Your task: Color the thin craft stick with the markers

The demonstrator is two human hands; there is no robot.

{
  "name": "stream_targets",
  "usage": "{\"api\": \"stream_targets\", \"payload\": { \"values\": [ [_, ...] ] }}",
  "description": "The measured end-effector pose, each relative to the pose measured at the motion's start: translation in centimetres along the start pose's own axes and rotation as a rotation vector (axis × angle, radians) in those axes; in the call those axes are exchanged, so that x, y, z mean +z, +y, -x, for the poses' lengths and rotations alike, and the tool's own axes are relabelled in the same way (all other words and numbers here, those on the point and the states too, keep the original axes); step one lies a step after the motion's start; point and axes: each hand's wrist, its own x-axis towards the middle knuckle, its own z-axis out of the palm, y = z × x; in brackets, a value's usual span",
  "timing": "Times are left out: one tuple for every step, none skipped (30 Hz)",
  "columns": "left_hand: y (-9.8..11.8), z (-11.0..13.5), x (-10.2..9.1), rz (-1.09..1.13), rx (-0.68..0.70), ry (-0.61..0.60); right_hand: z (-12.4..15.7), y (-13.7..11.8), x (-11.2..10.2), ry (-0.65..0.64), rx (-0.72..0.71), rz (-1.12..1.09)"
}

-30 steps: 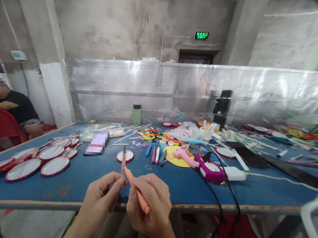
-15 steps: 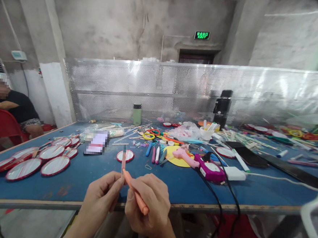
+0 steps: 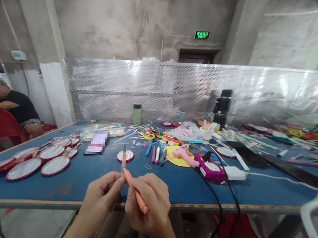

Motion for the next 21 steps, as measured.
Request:
{"api": "stream_targets", "payload": {
  "values": [
    [-0.07,-0.01,-0.03,0.006,-0.008,-0.005,0.08,0.03,-0.01,0.012,-0.002,-0.001],
    [-0.15,-0.02,-0.06,0.012,-0.017,-0.009,0.15,0.05,-0.02,0.021,0.0,-0.001],
    [-0.23,-0.03,-0.08,0.015,-0.023,-0.017,0.22,0.05,-0.04,0.027,0.003,0.001],
    [-0.29,-0.02,-0.1,0.018,-0.027,-0.021,0.26,0.04,-0.06,0.031,0.003,0.002],
    [-0.35,-0.01,-0.11,0.019,-0.029,-0.021,0.28,0.03,-0.08,0.033,0.004,0.003],
    [-0.38,0.01,-0.1,0.017,-0.03,-0.02,0.27,0.0,-0.09,0.032,0.008,0.003],
    [-0.4,0.04,-0.09,0.017,-0.03,-0.018,0.25,-0.02,-0.11,0.031,0.011,0.0],
    [-0.41,0.07,-0.07,0.018,-0.03,-0.016,0.23,-0.03,-0.11,0.028,0.009,-0.004],
    [-0.4,0.11,-0.05,0.022,-0.029,-0.015,0.21,-0.04,-0.11,0.022,0.008,-0.008],
    [-0.38,0.14,-0.03,0.026,-0.029,-0.012,0.19,-0.03,-0.1,0.016,0.005,-0.009],
    [-0.36,0.16,0.0,0.032,-0.028,-0.01,0.2,-0.01,-0.1,0.008,0.001,-0.009],
    [-0.34,0.17,0.01,0.039,-0.027,-0.006,0.22,0.01,-0.09,0.008,-0.005,-0.005],
    [-0.32,0.17,0.02,0.044,-0.027,-0.004,0.24,0.04,-0.09,0.009,-0.009,0.002],
    [-0.3,0.16,0.03,0.049,-0.029,-0.004,0.27,0.06,-0.09,0.013,-0.008,0.01],
    [-0.28,0.13,0.03,0.053,-0.032,-0.004,0.28,0.07,-0.09,0.021,-0.003,0.017],
    [-0.27,0.11,0.02,0.057,-0.034,-0.004,0.28,0.07,-0.1,0.028,0.002,0.021],
    [-0.26,0.07,0.01,0.059,-0.035,-0.004,0.27,0.06,-0.1,0.031,0.007,0.021],
    [-0.26,0.04,0.0,0.059,-0.035,-0.006,0.24,0.04,-0.11,0.027,0.011,0.019],
    [-0.27,0.01,-0.01,0.059,-0.035,-0.008,0.21,0.02,-0.11,0.018,0.013,0.013],
    [-0.29,-0.01,-0.02,0.056,-0.032,-0.008,0.18,0.0,-0.12,0.011,0.011,0.008],
    [-0.32,-0.02,-0.02,0.053,-0.029,-0.009,0.16,-0.01,-0.12,0.007,0.007,0.008]
  ]
}}
